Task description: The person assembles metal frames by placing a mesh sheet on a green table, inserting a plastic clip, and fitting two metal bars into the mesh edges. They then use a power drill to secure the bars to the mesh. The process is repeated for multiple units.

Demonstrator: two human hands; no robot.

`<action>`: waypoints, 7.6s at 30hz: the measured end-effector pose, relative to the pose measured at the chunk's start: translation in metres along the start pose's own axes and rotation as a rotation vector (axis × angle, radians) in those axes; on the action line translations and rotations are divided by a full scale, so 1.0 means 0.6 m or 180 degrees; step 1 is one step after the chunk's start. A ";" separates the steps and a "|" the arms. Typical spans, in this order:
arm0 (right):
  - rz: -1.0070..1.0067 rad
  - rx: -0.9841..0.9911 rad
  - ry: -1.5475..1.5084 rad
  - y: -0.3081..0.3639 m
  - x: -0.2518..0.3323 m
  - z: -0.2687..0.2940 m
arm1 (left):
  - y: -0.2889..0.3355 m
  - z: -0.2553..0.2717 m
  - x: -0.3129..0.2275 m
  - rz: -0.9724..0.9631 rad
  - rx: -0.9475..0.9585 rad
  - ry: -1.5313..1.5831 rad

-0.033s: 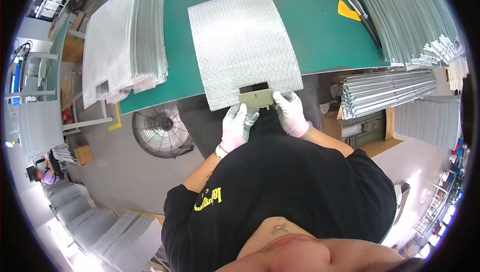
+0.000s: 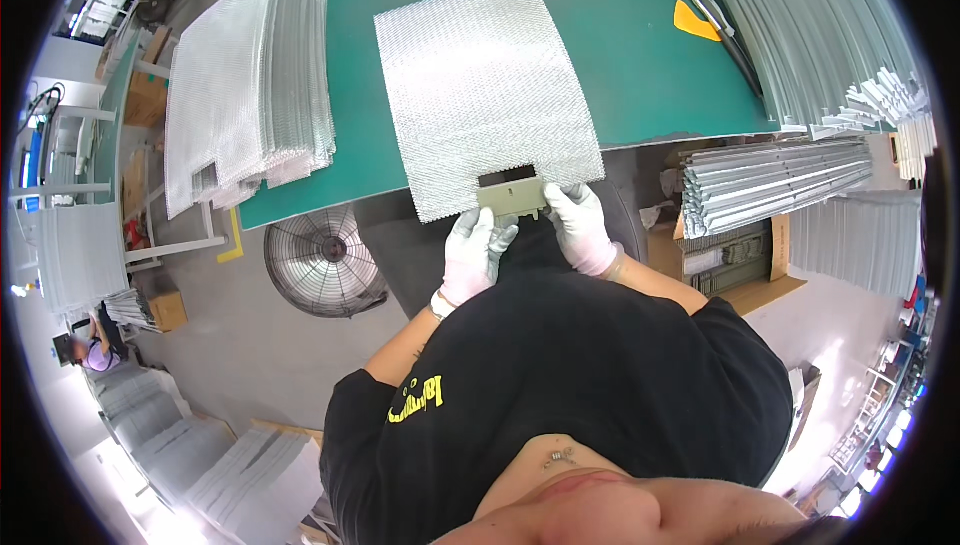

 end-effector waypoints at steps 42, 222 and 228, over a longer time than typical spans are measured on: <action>0.0514 -0.0541 0.0303 -0.023 0.042 0.049 | -0.075 -0.234 -0.069 -0.2967 0.1367 -0.6963; 0.1736 0.2575 0.1468 0.117 0.336 -0.187 | 0.246 -0.072 -0.266 -0.3293 -0.0117 -0.1089; 0.2840 0.1995 0.1526 0.116 0.405 -0.264 | 0.230 -0.124 -0.341 -0.3733 0.0192 -0.1313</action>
Point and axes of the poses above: each hand's wrist, its own y-axis away from the middle knuckle, its own z-axis out of the back of the hand, x = y × z, the point moved 3 cm from there along -y, towards the middle knuckle, and after that the axes turned 2 degrees about -y, right-handed, at the moved point
